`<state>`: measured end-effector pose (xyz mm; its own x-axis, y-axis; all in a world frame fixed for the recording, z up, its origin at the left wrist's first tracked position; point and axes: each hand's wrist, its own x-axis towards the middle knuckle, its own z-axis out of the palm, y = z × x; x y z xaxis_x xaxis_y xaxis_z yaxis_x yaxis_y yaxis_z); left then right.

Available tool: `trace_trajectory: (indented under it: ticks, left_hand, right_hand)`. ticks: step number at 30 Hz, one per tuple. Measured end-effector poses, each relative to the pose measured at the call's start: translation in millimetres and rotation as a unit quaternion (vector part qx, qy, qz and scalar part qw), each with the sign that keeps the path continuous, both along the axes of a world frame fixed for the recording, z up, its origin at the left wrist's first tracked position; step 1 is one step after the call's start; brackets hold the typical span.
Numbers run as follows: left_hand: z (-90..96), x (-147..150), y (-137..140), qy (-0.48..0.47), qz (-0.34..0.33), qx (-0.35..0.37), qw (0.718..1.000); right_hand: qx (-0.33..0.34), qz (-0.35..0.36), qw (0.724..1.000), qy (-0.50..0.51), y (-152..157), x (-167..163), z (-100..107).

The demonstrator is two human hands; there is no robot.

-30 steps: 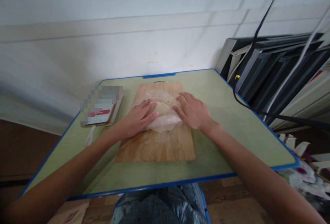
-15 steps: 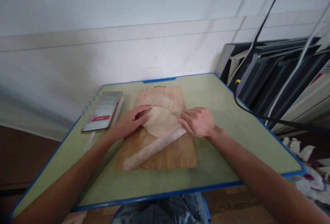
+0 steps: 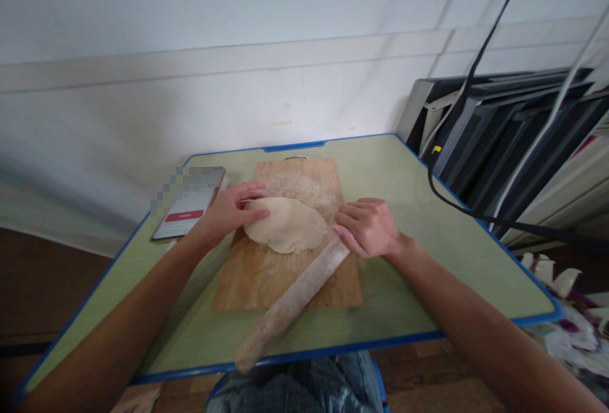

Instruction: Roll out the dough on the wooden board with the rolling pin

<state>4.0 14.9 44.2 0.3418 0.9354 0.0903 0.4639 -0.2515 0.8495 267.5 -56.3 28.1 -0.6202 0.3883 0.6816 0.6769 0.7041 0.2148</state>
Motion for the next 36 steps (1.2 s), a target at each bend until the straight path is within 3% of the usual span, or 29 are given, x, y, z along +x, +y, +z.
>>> trace_trajectory:
  ticks: [4, 7, 11, 18, 20, 22, 25, 28, 30, 34, 36]
  left_hand:
    - [10.3, -3, -6, -0.006, -0.02, -0.04, 0.999]
    - [26.4, 3, -21, -0.049, -0.005, 0.009, 0.999]
    - [55.9, 19, -44, -0.039, -0.023, 0.092, 0.995]
    - [100.3, 34, -45, -0.066, -0.031, 0.121, 0.99]
    - [98.3, 35, -35, -0.11, -0.041, 0.078, 0.99]
    - [84.6, 35, -20, -0.109, -0.075, 0.01, 0.991]
    - [49.3, 39, 5, 0.029, -0.142, -0.041, 0.989]
    - [19.2, 41, 18, 0.131, -0.111, 0.023, 0.985]
    - [12.3, 39, 15, 0.154, -0.069, 0.08, 0.982]
    - [23.6, 28, -21, 0.223, -0.067, 0.21, 0.95]
    - [30.2, 21, -44, 0.236, -0.108, 0.207, 0.943]
  right_hand:
    - [-0.007, 0.002, 1.0, 0.001, 1, 1, 0]
    - [-0.017, 0.002, 1.0, -0.001, 0, 1, 0]
    - [-0.023, 0.007, 1.0, 0.001, 0, 2, 1]
    - [-0.003, 0.017, 1.0, 0.002, 1, 5, 2]
    - [0.002, 0.019, 1.0, 0.003, 0, 6, 2]
    - [0.002, 0.029, 1.0, 0.004, -2, 7, 2]
    - [0.0, 0.047, 0.999, 0.008, -3, 9, 1]
    - [0.0, 0.044, 0.999, 0.015, -3, 8, 1]
    - [-0.004, 0.027, 0.999, 0.026, -3, 6, 1]
    - [-0.049, -0.055, 0.995, 0.069, -3, -1, -3]
    - [-0.084, -0.111, 0.986, 0.094, -2, -6, -4]
